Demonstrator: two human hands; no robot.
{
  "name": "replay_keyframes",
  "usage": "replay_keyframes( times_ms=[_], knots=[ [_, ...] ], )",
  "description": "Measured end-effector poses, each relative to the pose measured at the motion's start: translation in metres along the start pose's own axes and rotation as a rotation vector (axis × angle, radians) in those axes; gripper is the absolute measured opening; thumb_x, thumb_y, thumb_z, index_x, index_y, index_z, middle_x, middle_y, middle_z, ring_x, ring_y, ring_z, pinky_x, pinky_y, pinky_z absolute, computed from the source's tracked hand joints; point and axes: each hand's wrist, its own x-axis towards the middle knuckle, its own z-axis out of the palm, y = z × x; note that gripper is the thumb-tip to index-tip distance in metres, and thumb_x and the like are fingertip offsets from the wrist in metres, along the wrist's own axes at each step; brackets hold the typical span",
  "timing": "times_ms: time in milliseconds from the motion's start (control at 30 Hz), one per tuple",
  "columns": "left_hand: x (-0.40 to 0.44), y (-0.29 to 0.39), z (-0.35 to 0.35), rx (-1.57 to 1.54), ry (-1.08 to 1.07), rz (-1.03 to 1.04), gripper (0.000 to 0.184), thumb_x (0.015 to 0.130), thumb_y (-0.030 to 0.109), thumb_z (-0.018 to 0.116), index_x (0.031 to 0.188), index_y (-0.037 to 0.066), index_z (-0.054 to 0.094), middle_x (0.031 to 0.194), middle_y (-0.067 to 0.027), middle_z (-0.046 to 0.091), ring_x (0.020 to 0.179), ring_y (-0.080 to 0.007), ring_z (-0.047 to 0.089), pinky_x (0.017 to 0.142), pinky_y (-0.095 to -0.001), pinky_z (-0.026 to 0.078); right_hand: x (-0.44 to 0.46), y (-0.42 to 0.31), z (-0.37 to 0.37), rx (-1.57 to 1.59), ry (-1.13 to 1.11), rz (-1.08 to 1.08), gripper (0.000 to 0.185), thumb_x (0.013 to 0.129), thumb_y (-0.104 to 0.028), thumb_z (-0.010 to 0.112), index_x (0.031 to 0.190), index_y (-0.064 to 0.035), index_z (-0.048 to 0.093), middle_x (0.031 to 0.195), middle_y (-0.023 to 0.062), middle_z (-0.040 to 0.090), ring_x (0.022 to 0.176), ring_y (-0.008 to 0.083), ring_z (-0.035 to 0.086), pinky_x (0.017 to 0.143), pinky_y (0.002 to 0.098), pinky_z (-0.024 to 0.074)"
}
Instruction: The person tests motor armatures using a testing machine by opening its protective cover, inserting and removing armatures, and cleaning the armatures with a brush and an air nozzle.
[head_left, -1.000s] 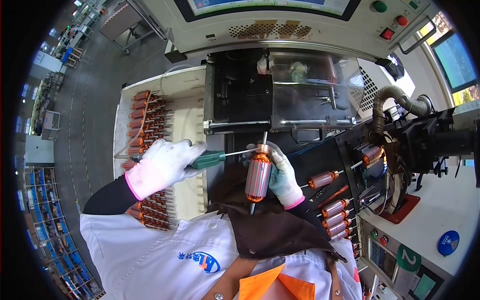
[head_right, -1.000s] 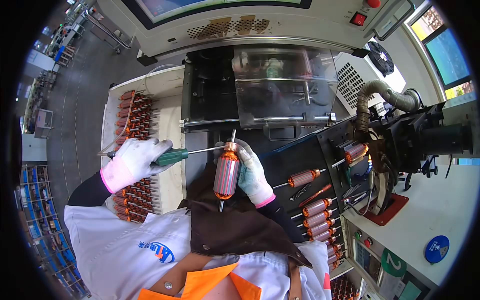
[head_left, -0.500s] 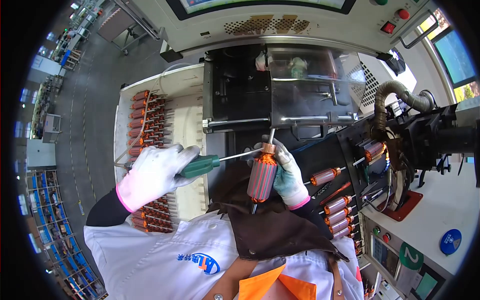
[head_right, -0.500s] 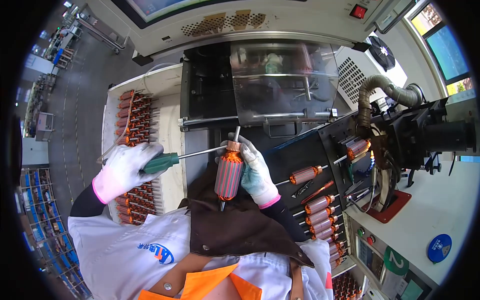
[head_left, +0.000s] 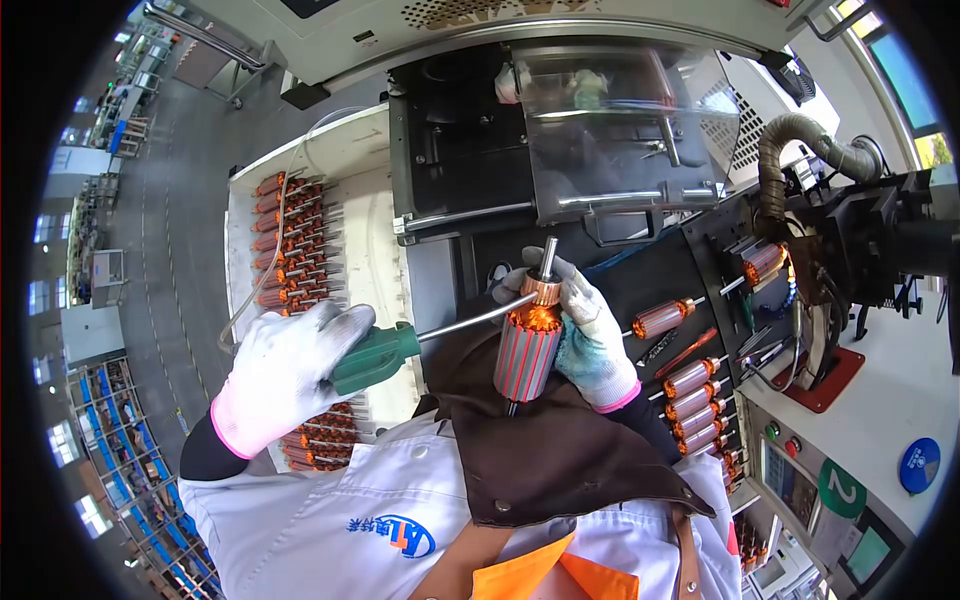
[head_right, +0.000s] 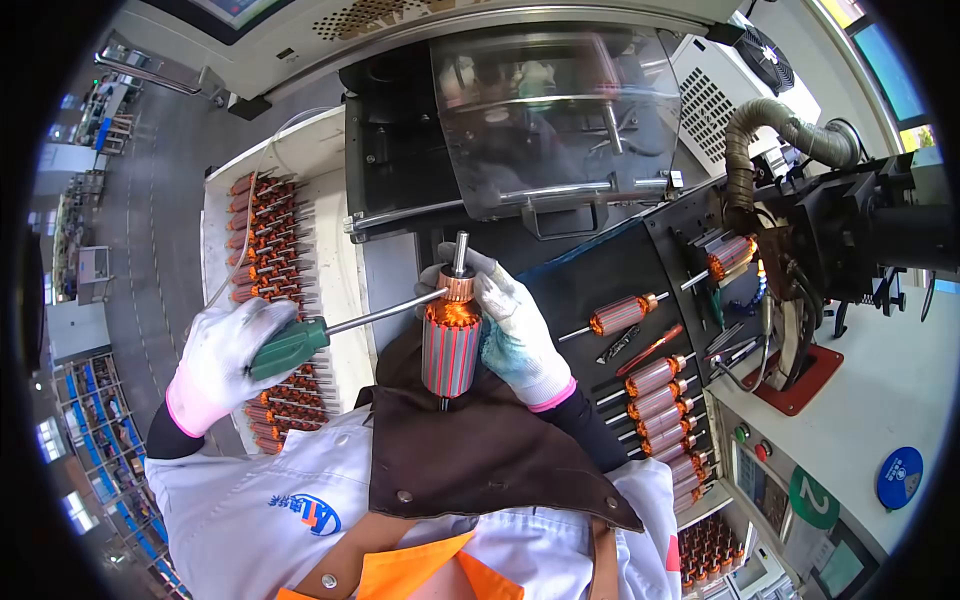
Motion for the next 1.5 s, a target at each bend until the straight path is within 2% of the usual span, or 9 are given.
replay_keyframes(
  times_ms=[333,433,600,700,1000,1100,1267,1367,1500],
  knots=[
    [-0.002,-0.002,-0.001,-0.013,-0.017,-0.006,0.057,0.061,0.018,0.078,0.114,0.006,0.060,0.084,-0.0103,0.056,0.063,-0.0276,0.061,0.056,-0.0383,0.047,0.000,0.005,-0.001,-0.038,0.015,-0.037,0.064,0.088,-0.031,0.067,0.134,0.0035,0.039,0.119,0.0228,0.057,0.111,0.0343,0.058,0.098,0.0430,0.0472],
    [-0.004,-0.004,0.000,-0.018,-0.020,-0.015,0.056,0.062,0.019,0.078,0.114,0.006,0.060,0.083,-0.0103,0.056,0.063,-0.0276,0.060,0.055,-0.0382,0.047,-0.001,0.005,-0.001,-0.214,0.021,-0.100,0.063,0.089,-0.037,0.066,0.132,0.0015,0.044,0.119,0.0198,0.058,0.109,0.0251,0.059,0.096,0.0360,0.0468],
    [-0.003,-0.006,0.005,-0.042,-0.009,-0.005,0.055,0.063,0.019,0.077,0.113,0.006,0.060,0.081,-0.0101,0.056,0.062,-0.0279,0.060,0.055,-0.0380,0.046,-0.001,0.009,-0.009,-0.241,0.129,-0.139,0.062,0.087,-0.040,0.067,0.128,0.0008,0.044,0.115,0.0202,0.059,0.106,0.0243,0.059,0.095,0.0356,0.0471],
    [0.000,-0.006,0.005,-0.050,0.001,0.008,0.054,0.063,0.019,0.077,0.113,0.006,0.060,0.080,-0.0099,0.056,0.062,-0.0281,0.060,0.054,-0.0381,0.046,-0.001,0.009,-0.013,-0.186,0.057,-0.104,0.055,0.089,-0.039,0.064,0.123,-0.0003,0.046,0.114,0.0176,0.058,0.109,0.0328,0.059,0.097,0.0515,0.0475],
    [0.004,-0.005,0.003,-0.060,-0.012,0.004,0.053,0.064,0.017,0.076,0.113,0.006,0.060,0.080,-0.0098,0.057,0.063,-0.0283,0.060,0.054,-0.0381,0.046,0.000,0.014,-0.011,-0.053,0.091,-0.068,0.051,0.092,-0.038,0.060,0.127,-0.0027,0.046,0.115,0.0174,0.057,0.110,0.0350,0.058,0.098,0.0518,0.0471],
    [0.004,-0.005,0.003,-0.056,-0.018,0.002,0.053,0.064,0.016,0.076,0.113,0.007,0.060,0.081,-0.0097,0.057,0.063,-0.0282,0.061,0.055,-0.0382,0.046,-0.001,0.013,-0.011,-0.010,0.061,-0.045,0.058,0.090,-0.041,0.063,0.128,-0.0003,0.044,0.118,0.0212,0.059,0.110,0.0258,0.059,0.095,0.0367,0.0483],
    [0.005,-0.004,0.003,-0.044,-0.015,-0.006,0.053,0.063,0.016,0.076,0.112,0.008,0.059,0.081,-0.0093,0.057,0.064,-0.0281,0.061,0.055,-0.0383,0.046,-0.004,0.009,-0.005,-0.116,0.098,-0.077,0.061,0.087,-0.043,0.066,0.126,0.0001,0.046,0.120,0.0195,0.058,0.112,0.0253,0.058,0.096,0.0374,0.0482],
    [0.005,-0.002,0.001,-0.042,-0.028,-0.011,0.053,0.063,0.016,0.076,0.112,0.008,0.059,0.081,-0.0089,0.057,0.065,-0.0281,0.061,0.055,-0.0381,0.046,-0.001,0.009,-0.019,-0.204,0.042,-0.113,0.068,0.084,-0.044,0.069,0.129,0.0010,0.044,0.120,0.0179,0.057,0.112,0.0251,0.057,0.097,0.0382,0.0477],
    [0.006,0.000,-0.002,-0.049,-0.051,-0.027,0.053,0.063,0.017,0.077,0.112,0.007,0.059,0.081,-0.0091,0.058,0.066,-0.0285,0.061,0.056,-0.0379,0.045,-0.005,0.012,-0.016,-0.080,0.098,-0.058,0.075,0.084,-0.045,0.069,0.134,0.0018,0.040,0.119,0.0173,0.057,0.112,0.0250,0.058,0.097,0.0383,0.0477]
  ],
)
